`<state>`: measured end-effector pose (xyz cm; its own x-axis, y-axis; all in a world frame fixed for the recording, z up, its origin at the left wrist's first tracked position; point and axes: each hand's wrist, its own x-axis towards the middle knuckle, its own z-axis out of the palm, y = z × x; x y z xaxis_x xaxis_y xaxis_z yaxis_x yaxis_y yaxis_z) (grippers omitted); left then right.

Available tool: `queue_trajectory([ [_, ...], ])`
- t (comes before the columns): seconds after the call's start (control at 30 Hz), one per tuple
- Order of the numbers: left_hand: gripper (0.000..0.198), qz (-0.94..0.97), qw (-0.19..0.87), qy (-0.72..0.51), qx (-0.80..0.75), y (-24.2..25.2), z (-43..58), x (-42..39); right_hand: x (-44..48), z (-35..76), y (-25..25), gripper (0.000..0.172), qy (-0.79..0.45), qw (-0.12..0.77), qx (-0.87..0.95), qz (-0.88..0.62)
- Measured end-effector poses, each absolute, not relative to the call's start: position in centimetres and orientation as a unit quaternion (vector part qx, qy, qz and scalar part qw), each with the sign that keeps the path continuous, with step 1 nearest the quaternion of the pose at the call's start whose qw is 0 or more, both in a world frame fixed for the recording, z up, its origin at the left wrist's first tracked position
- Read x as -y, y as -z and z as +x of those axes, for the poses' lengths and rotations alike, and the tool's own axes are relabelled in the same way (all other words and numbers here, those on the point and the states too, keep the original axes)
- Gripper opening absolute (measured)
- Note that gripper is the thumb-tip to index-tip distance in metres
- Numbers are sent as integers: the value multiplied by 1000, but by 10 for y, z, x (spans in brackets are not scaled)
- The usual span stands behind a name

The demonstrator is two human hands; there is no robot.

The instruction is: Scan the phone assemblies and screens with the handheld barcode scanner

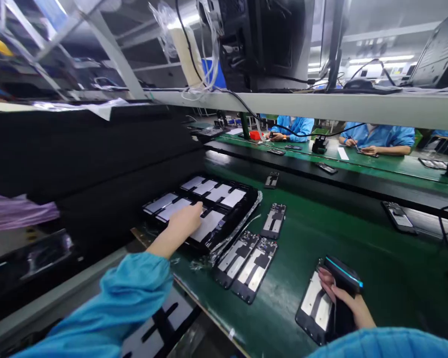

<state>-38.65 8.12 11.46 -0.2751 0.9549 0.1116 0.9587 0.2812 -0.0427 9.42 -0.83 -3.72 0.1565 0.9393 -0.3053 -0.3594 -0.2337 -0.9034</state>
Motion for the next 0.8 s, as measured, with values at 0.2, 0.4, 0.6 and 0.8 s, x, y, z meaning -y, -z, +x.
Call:
queue_trajectory([
  [0.2, 37, -600, 124, 90, 785, -143, -309, -99, 29, 99, -5, 36, -636, 488, 324, -502],
  [0.4, 32, -763, -209, 320, 521, -70, -128, -91, 40, 99, -12, 23, -648, 485, 346, -474],
  [0.6, 35, -746, -262, 356, 499, -49, -100, -91, 39, 95, -10, 28, -626, 509, 349, -477],
  [0.8, 38, -709, -361, 371, 478, -36, -103, -93, 33, 100, -8, 38, -639, 517, 331, -464],
])
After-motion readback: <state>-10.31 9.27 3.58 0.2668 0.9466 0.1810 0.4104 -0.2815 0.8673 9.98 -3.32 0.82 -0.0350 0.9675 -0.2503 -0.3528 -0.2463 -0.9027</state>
